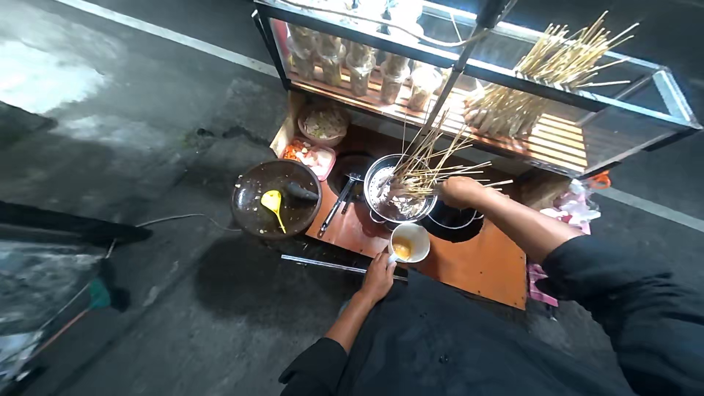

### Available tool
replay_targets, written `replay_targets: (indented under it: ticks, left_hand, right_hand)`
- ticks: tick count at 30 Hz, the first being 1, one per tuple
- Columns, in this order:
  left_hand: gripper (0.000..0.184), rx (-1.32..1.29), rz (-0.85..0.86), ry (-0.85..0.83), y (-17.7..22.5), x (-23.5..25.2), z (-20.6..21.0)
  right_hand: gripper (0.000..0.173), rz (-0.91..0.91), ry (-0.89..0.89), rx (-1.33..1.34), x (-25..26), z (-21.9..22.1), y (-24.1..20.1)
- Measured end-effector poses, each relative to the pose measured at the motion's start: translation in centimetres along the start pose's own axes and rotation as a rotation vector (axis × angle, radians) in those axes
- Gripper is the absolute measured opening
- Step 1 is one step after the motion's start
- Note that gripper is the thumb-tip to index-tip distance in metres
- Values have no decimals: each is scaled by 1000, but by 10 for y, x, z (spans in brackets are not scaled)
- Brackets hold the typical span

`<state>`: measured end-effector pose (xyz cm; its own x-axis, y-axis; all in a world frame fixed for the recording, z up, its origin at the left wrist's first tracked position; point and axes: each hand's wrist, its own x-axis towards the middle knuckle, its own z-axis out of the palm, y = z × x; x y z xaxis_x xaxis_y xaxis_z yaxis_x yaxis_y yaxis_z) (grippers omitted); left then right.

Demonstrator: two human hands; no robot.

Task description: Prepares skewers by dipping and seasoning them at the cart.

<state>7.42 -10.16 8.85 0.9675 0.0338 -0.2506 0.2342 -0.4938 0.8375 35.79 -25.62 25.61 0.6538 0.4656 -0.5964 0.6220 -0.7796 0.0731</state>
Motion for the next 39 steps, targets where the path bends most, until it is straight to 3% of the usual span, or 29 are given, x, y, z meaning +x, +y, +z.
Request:
replay_targets:
  ticks: [3, 8, 20, 22, 27, 30, 35, 39]
  left_hand:
    - [40, 14, -9, -9, -4, 2, -2]
    - [40, -12, 5, -3, -9, -1, -2]
    - [39, -19, 36, -9, -11, -1, -4]
    - [39, -27, 44, -11, -13, -2, -3]
    - [39, -15, 24, -37, -12, -2, -7]
    - [40, -13, 34, -41, -14, -1, -8]
    - [41, 49, 44, -63, -5, 5, -7]
    - [42, 165, 58, -121, 6, 10, -10]
  right_hand:
    - [14, -34, 64, 359, 8, 31, 25]
    - [27, -14, 7, 942, -27, 50, 17]
    - [26, 51, 88, 1465, -65, 99, -20]
    - [27, 5, 80, 1353, -79, 101, -16]
    - [27, -94, 12, 493, -120, 75, 5]
    - [23, -50, -97, 141, -126, 59, -12]
    - [15, 44, -125, 33, -92, 70, -73]
    - [30, 39, -142, 36, -80, 96, -78]
